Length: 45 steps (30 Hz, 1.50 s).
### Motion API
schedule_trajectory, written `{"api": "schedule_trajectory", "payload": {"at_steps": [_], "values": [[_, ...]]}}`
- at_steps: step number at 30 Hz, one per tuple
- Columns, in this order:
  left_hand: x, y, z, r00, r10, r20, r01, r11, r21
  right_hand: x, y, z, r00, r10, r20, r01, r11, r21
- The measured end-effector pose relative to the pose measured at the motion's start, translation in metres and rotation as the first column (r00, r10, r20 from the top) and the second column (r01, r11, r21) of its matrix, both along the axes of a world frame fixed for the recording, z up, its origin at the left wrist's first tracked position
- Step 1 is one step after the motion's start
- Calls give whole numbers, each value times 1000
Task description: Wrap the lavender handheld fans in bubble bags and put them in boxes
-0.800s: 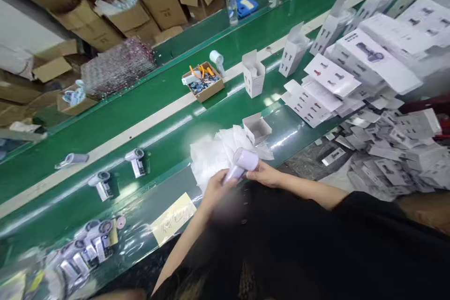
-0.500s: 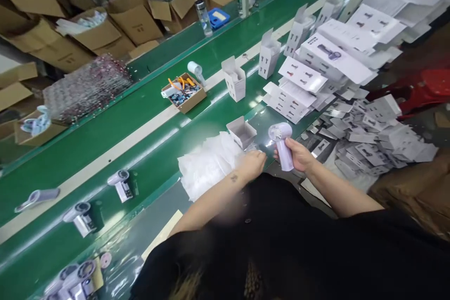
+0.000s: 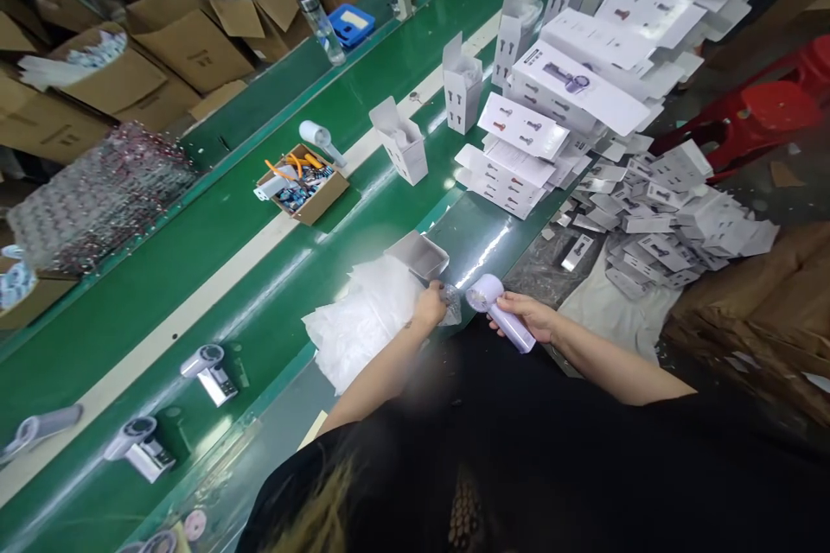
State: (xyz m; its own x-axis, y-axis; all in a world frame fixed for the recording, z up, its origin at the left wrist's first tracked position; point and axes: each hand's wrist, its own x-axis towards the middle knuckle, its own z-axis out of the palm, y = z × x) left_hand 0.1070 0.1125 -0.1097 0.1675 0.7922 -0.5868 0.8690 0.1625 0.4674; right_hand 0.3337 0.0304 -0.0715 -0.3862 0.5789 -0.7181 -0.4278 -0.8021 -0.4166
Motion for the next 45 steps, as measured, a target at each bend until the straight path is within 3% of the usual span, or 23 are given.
{"api": "schedule_trajectory", "payload": {"at_steps": [7, 9, 11, 13, 14, 16, 18, 20, 23, 26, 29, 31, 32, 34, 36, 38, 40, 41, 43, 45], "values": [[-18, -11, 20, 901, 274, 337, -281, 959, -31, -28, 33, 5, 933, 339, -124, -329, 940, 91], [-23, -15, 30, 819, 326, 472, -316, 943, -103, -34, 40, 5, 899, 413, -149, -400, 910, 107], [-31, -17, 43, 682, 377, 627, -326, 924, -201, -37, 44, 6, 873, 461, -159, -444, 886, 133], [-40, -19, 59, 562, 399, 724, -313, 913, -261, -39, 45, 10, 885, 455, -102, -443, 888, 120], [-45, -20, 67, 542, 392, 743, -299, 917, -265, -39, 45, 13, 898, 437, -59, -430, 897, 102], [-51, -24, 82, 555, 352, 754, -247, 935, -254, -41, 44, 21, 915, 403, 14, -403, 912, 75], [-52, -31, 93, 628, 258, 734, -198, 965, -171, -46, 41, 30, 924, 378, 62, -383, 920, 81], [-49, -39, 99, 733, 70, 677, -150, 987, 60, -52, 36, 39, 936, 330, 120, -342, 935, 96], [-45, -55, 106, 832, -190, 521, -43, 914, 403, -62, 26, 53, 959, 208, 193, -226, 971, 77], [-38, -71, 114, 837, -222, 500, -8, 909, 418, -71, 15, 61, 967, 118, 225, -137, 988, 74], [-24, -82, 122, 784, -315, 535, 100, 915, 392, -78, 9, 62, 967, 28, 253, -66, 988, 142], [-17, -84, 123, 766, -347, 541, 147, 914, 378, -78, 8, 60, 959, -15, 284, -14, 995, 102], [-15, -84, 123, 775, -295, 559, 112, 934, 338, -76, 8, 59, 954, -23, 300, 6, 998, 56], [-16, -82, 122, 769, -46, 638, -80, 983, 167, -66, 8, 59, 939, 7, 344, -2, 1000, -17], [-19, -79, 123, 633, 252, 732, -284, 955, -82, -51, 8, 65, 903, 137, 407, -153, 988, 7], [-20, -77, 130, 423, 448, 788, -351, 882, -314, -34, 8, 79, 819, 292, 495, -383, 919, 91], [-18, -75, 142, 265, 539, 800, -306, 833, -460, -19, 11, 100, 770, 364, 525, -515, 839, 174], [-16, -73, 150, 223, 560, 798, -283, 821, -496, -13, 12, 113, 782, 366, 505, -526, 822, 219], [-16, -69, 163, 204, 547, 812, -266, 829, -492, -6, 17, 137, 845, 322, 427, -469, 829, 304], [-20, -62, 172, 257, 443, 859, -282, 885, -372, -4, 20, 156, 912, 271, 306, -374, 857, 354]]}}
